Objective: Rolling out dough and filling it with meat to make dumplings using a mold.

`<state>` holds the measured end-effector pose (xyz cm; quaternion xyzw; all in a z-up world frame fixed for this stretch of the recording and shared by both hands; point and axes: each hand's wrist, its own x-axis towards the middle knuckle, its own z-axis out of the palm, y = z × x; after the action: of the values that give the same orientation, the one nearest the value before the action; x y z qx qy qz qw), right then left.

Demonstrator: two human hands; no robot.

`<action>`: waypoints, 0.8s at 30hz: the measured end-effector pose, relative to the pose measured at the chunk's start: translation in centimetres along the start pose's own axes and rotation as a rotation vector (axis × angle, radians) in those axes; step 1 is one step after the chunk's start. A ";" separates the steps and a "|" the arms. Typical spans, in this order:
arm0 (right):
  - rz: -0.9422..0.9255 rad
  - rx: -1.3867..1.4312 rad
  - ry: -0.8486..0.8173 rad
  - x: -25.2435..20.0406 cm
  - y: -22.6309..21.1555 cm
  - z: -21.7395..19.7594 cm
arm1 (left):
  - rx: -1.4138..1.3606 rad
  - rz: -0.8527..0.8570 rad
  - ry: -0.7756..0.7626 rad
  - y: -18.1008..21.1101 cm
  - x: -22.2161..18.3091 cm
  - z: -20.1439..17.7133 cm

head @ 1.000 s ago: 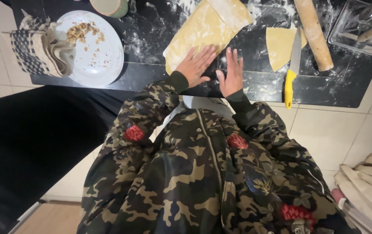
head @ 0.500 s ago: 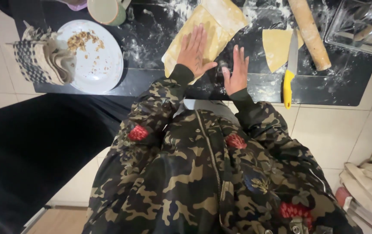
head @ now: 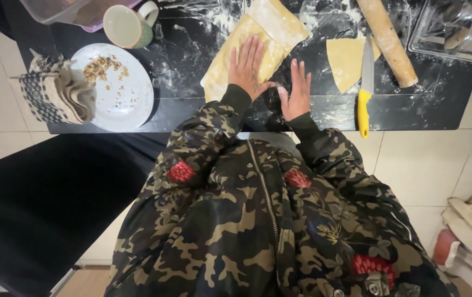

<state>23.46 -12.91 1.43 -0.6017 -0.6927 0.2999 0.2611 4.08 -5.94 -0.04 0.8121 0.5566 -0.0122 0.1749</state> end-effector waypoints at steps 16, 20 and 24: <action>-0.010 0.007 0.048 -0.3 0.5 0.2 | -0.053 0.247 0.056 0.4 0.0 1.5; -0.013 0.008 0.055 -0.2 0.4 -0.1 | -0.061 0.230 0.078 0.6 0.1 1.7; -0.015 0.014 0.103 0.5 0.4 -1.1 | -0.105 0.251 0.033 0.1 1.3 0.0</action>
<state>24.42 -12.31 1.92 -0.6091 -0.6808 0.2714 0.3031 4.67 -4.81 -0.28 0.8651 0.4533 0.0522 0.2082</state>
